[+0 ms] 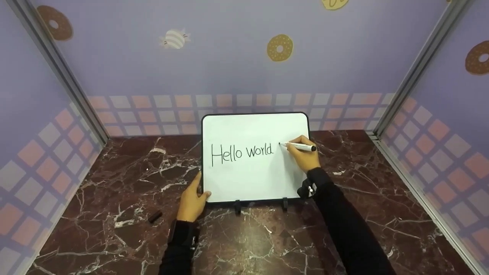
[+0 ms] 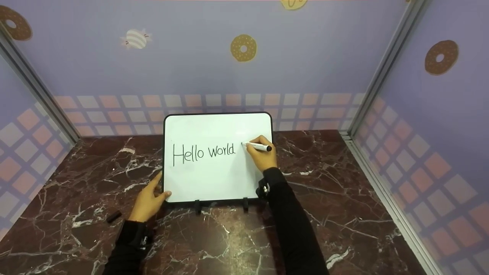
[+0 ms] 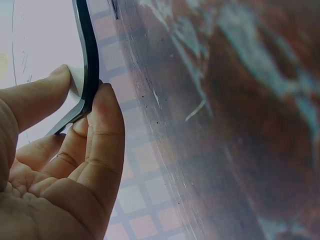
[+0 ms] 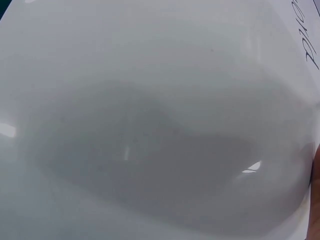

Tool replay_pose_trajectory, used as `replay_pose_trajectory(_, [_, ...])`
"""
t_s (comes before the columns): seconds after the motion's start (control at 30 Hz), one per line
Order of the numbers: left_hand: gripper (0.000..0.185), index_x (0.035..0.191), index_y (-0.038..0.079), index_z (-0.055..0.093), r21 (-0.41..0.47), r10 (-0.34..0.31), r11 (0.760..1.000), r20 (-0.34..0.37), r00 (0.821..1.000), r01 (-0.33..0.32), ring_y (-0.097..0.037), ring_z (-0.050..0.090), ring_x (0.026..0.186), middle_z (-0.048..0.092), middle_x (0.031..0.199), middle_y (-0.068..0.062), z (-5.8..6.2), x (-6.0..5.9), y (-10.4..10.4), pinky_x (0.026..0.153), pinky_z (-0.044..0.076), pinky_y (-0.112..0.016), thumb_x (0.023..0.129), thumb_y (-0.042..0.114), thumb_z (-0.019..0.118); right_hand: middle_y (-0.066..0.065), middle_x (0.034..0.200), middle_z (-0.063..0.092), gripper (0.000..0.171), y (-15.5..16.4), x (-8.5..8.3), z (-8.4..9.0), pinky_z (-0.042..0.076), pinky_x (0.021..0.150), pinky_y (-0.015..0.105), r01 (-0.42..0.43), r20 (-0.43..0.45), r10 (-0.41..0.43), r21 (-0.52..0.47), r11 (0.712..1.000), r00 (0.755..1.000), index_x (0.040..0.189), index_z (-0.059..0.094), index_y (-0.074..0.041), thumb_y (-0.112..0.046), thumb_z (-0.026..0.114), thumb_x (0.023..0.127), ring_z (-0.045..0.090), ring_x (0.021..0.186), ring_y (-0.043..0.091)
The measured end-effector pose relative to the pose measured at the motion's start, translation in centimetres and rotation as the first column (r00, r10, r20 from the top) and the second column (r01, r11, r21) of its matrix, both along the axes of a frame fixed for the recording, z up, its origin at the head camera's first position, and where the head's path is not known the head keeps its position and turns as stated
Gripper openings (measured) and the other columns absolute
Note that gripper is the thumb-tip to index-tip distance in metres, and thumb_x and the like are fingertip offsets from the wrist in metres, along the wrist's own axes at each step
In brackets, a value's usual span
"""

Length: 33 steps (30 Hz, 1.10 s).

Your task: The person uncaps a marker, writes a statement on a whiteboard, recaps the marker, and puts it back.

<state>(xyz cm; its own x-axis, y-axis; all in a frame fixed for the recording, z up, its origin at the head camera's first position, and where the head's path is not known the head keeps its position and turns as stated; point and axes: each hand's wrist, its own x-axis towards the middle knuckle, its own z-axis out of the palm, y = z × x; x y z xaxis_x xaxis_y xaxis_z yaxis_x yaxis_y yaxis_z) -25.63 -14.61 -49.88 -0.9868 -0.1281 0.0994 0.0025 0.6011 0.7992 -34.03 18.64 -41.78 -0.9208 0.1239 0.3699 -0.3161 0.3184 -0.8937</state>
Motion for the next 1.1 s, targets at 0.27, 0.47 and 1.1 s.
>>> replay_pose_trajectory(0.27, [0.071, 0.153, 0.009, 0.034, -0.012, -0.007, 1.0, -0.003, 1.0, 0.007, -0.021, 0.055, 0.076, 0.059, 0.104, -0.019, 0.0, 0.1, 0.0, 0.078, 0.049, -0.041, 0.09, 0.008, 0.067, -0.005, 0.07, 0.069, 0.011, 0.1, 0.3, -0.3, 0.042, 0.056, 0.016, -0.012, 0.003, 0.012, 0.0, 1.0, 1.0, 0.085, 0.065, 0.009, -0.001, 0.068, 0.086, 0.053, 0.059, 0.003])
replay_pose_trajectory(0.47, [0.071, 0.153, 0.01, 0.034, -0.02, 0.003, 1.0, 0.006, 1.0, -0.003, -0.023, 0.054, 0.081, 0.059, 0.102, -0.017, 0.2, 0.1, 0.0, 0.078, 0.048, -0.041, 0.09, 0.009, 0.068, -0.007, 0.068, 0.068, 0.009, 0.7, -1.2, -2.3, 0.043, 0.054, 0.016, -0.023, -0.001, 0.023, -0.027, 0.999, 1.0, 0.082, 0.065, 0.006, -0.002, 0.069, 0.084, 0.054, 0.057, 0.004])
replay_pose_trajectory(1.1, [0.071, 0.153, 0.009, 0.033, -0.025, 0.001, 1.0, 0.02, 1.0, 0.0, -0.022, 0.054, 0.079, 0.059, 0.104, -0.019, 0.2, 0.1, 0.1, 0.077, 0.048, -0.041, 0.091, 0.008, 0.067, -0.009, 0.067, 0.066, 0.008, 1.3, -1.3, -3.6, 0.043, 0.053, 0.017, -0.017, 0.009, 0.017, 0.008, 1.0, 1.0, 0.082, 0.067, 0.002, -0.005, 0.07, 0.084, 0.055, 0.057, 0.004])
